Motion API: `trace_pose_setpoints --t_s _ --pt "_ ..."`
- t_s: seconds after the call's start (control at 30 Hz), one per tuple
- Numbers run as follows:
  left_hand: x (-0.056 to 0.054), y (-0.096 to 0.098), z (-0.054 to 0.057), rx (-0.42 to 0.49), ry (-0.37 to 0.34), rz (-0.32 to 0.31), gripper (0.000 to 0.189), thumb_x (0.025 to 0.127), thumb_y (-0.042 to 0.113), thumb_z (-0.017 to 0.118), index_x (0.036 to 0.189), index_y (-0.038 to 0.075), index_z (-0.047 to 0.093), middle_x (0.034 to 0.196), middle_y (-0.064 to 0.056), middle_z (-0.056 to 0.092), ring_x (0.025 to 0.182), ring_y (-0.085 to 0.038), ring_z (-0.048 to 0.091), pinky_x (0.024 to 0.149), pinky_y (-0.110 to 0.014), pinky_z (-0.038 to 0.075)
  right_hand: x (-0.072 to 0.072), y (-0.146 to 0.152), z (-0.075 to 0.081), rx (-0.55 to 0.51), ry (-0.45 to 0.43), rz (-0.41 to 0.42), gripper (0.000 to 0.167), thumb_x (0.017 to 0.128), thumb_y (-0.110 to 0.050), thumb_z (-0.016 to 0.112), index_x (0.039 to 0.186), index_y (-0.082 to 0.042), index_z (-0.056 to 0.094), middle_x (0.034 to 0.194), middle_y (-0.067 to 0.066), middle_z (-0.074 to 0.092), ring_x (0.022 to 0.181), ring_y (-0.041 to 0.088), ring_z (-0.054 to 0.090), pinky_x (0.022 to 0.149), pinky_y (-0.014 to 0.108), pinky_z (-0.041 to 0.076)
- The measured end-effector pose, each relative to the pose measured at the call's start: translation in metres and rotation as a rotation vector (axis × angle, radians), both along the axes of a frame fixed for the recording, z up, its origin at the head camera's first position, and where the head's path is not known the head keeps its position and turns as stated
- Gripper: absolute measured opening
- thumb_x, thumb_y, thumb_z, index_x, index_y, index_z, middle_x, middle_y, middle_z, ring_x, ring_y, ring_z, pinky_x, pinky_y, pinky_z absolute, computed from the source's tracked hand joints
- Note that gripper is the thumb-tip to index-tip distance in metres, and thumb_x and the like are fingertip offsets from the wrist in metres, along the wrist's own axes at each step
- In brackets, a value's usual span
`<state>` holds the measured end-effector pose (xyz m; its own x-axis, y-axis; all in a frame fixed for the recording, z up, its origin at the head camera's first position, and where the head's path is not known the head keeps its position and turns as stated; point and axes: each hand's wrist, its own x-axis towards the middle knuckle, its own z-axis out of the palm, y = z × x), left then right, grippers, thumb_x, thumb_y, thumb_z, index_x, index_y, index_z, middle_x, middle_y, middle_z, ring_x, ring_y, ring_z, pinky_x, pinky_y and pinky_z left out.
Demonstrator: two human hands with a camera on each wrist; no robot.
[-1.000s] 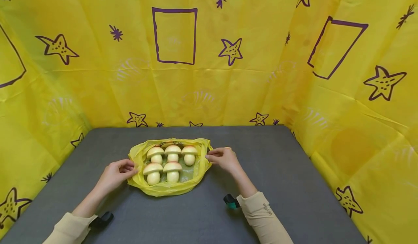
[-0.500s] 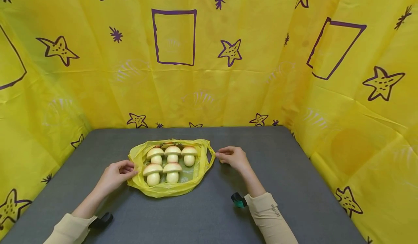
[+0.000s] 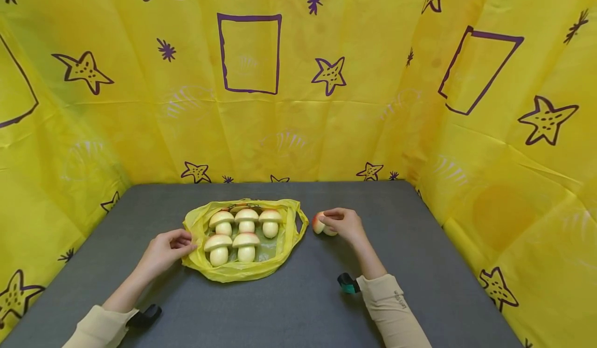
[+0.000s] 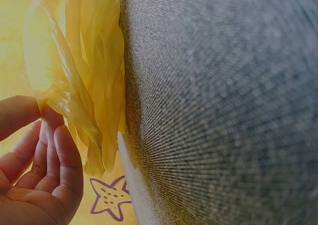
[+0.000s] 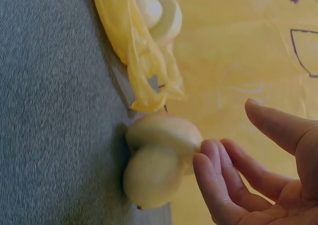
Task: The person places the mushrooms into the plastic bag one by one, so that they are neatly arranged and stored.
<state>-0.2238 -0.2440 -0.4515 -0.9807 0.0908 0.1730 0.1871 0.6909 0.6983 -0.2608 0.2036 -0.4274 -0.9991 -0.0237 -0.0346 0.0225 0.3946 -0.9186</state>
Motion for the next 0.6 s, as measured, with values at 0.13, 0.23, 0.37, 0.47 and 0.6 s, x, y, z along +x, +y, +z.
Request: trace_pose_setpoints --t_s 0.13,0.23,0.37,0.47,0.6 --pt "0.0 0.0 -0.001 0.004 0.004 -0.001 0.02 0.081 0.02 0.075 0.093 0.006 0.067 0.085 -0.004 0.069 0.074 -0.012 0.062 0.06 -0.022 0.048 -0.002 0.006 -0.002 0.017 0.018 -0.039 0.039 0.086 -0.024 0.07 0.115 0.002 0.065 0.113 0.022 0.066 0.096 0.027 0.067 0.084 0.04 0.054" --pt "0.0 -0.001 0.0 0.003 0.008 -0.002 0.02 0.081 0.02 0.075 0.093 0.006 0.067 0.085 -0.004 0.069 0.073 -0.012 0.062 0.06 -0.022 0.048 -0.003 0.01 -0.004 0.018 0.033 -0.061 0.039 0.086 -0.023 0.07 0.114 0.002 0.065 0.113 0.021 0.066 0.097 0.026 0.066 0.084 0.038 0.053" --pt "0.0 0.0 0.0 0.005 0.009 -0.002 0.02 0.081 0.021 0.075 0.092 0.007 0.067 0.084 -0.004 0.068 0.074 -0.012 0.062 0.06 -0.022 0.048 -0.005 0.016 -0.007 0.0 0.039 -0.078 0.038 0.086 -0.02 0.071 0.114 0.004 0.065 0.113 0.021 0.066 0.098 0.025 0.066 0.085 0.037 0.053" --pt "0.0 0.0 0.001 0.008 0.008 -0.002 0.02 0.081 0.022 0.075 0.092 0.007 0.067 0.084 -0.004 0.068 0.074 -0.012 0.062 0.06 -0.022 0.048 -0.006 0.021 -0.01 -0.008 0.029 -0.08 0.04 0.086 -0.019 0.07 0.116 0.006 0.063 0.114 0.022 0.065 0.096 0.022 0.066 0.086 0.038 0.053" --pt "0.001 0.0 0.001 0.011 0.006 -0.002 0.021 0.081 0.022 0.075 0.092 0.006 0.067 0.084 -0.004 0.069 0.074 -0.012 0.062 0.061 -0.022 0.048 -0.008 0.026 -0.015 -0.014 0.007 -0.08 0.042 0.085 -0.018 0.071 0.118 0.008 0.061 0.116 0.023 0.064 0.094 0.02 0.067 0.086 0.038 0.053"
